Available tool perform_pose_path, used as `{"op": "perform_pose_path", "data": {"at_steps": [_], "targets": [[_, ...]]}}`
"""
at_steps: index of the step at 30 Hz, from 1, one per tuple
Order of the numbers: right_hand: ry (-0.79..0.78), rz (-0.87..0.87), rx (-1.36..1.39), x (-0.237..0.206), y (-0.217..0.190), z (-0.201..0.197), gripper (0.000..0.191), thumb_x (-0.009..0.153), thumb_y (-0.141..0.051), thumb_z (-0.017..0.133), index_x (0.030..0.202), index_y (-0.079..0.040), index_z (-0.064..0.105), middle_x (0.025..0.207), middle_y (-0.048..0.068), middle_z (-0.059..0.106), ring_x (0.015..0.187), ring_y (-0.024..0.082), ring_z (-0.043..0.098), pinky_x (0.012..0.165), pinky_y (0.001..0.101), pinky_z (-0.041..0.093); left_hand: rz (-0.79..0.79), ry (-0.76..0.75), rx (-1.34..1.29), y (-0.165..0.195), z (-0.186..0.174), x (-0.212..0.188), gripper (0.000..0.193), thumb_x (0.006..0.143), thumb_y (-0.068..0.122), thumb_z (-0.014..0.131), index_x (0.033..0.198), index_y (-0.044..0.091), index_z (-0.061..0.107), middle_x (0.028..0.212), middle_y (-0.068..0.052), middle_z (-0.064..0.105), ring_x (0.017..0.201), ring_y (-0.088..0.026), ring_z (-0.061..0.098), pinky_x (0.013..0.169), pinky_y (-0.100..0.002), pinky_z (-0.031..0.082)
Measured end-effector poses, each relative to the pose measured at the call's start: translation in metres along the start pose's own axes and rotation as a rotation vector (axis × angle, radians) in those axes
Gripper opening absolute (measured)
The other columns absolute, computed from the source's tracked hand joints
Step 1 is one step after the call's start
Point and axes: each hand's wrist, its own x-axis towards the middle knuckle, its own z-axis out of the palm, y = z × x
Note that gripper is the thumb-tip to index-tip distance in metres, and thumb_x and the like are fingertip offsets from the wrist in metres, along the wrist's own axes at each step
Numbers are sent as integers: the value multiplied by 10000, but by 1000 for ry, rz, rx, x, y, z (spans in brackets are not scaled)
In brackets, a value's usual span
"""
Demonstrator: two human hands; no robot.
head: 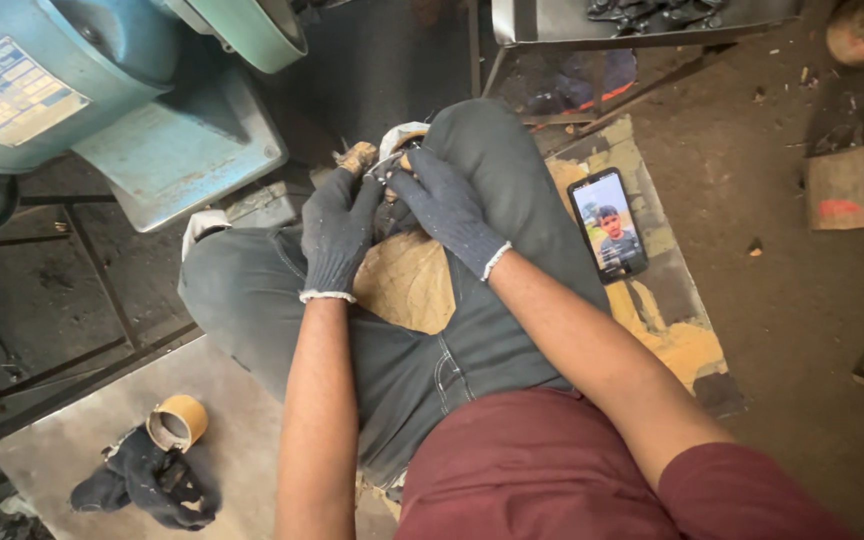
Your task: The person sits at a grinding station and repeatedly presses small metal parts against a belt grinder to smooth their edges. They hold each part with gloved hands, rotate it to grind different sides, and occasionally pause to inspect the surface before continuing.
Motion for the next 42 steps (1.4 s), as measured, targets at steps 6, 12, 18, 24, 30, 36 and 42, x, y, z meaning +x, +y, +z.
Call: {"op": "perform_pose_path", "data": {"at_steps": [6, 12, 18, 24, 30, 36, 42], "targets": [[9, 11, -47, 1, -1, 2, 197, 977, -246, 632, 1067, -72, 658, 923, 126, 707, 839, 277, 707, 728, 393, 522, -154, -35, 199, 5, -1, 2, 414, 972, 364, 650, 1297, 111, 682, 1104, -155, 763, 1023, -269, 748, 879, -366, 543], [-33, 25, -149, 0, 7, 3, 214, 986, -271, 637, 1051, -68, 656, 944, 149, 689, 858, 317, 684, 757, 418, 507, -3, 7, 143, -1, 0, -1, 422, 974, 330, 648, 1331, 105, 664, 1169, -163, 745, 1095, -285, 728, 913, -370, 536], [-2, -68, -147, 0, 12, 4, 216, 980, -260, 624, 1084, -72, 646, 1023, 144, 701, 955, 351, 684, 787, 442, 515, -57, 0, 173, -5, 3, -1, 431, 966, 331, 640, 1343, 123, 659, 1185, -159, 736, 1119, -291, 712, 917, -370, 529], [8, -83, -141, 0, 18, 7, 233, 986, -276, 623, 1092, -70, 643, 1025, 161, 695, 953, 367, 677, 786, 456, 516, 20, 20, 149, -8, 4, -1, 407, 981, 327, 650, 1323, 107, 663, 1180, -168, 738, 1110, -304, 724, 926, -377, 535], [-16, -59, -170, 1, 18, 8, 236, 992, -293, 612, 1086, -82, 657, 999, 159, 707, 927, 367, 680, 757, 468, 511, -3, 28, 261, -9, 4, -2, 387, 958, 331, 670, 1258, 86, 689, 1088, -201, 731, 1031, -375, 697, 841, -448, 525], [-40, -41, -112, 1, 15, 6, 220, 987, -270, 614, 1074, -73, 659, 958, 155, 713, 888, 351, 700, 739, 449, 519, -64, 27, 275, -7, 4, -3, 349, 970, 347, 672, 1201, 87, 699, 1053, -190, 741, 1004, -369, 714, 828, -450, 532], [-29, -17, -131, 2, 18, 8, 231, 983, -284, 633, 1075, -74, 658, 956, 158, 713, 886, 352, 697, 725, 448, 519, -15, 37, 261, -8, 4, -3, 392, 953, 342, 673, 1270, 112, 683, 1054, -186, 740, 995, -363, 713, 817, -446, 538]]}}
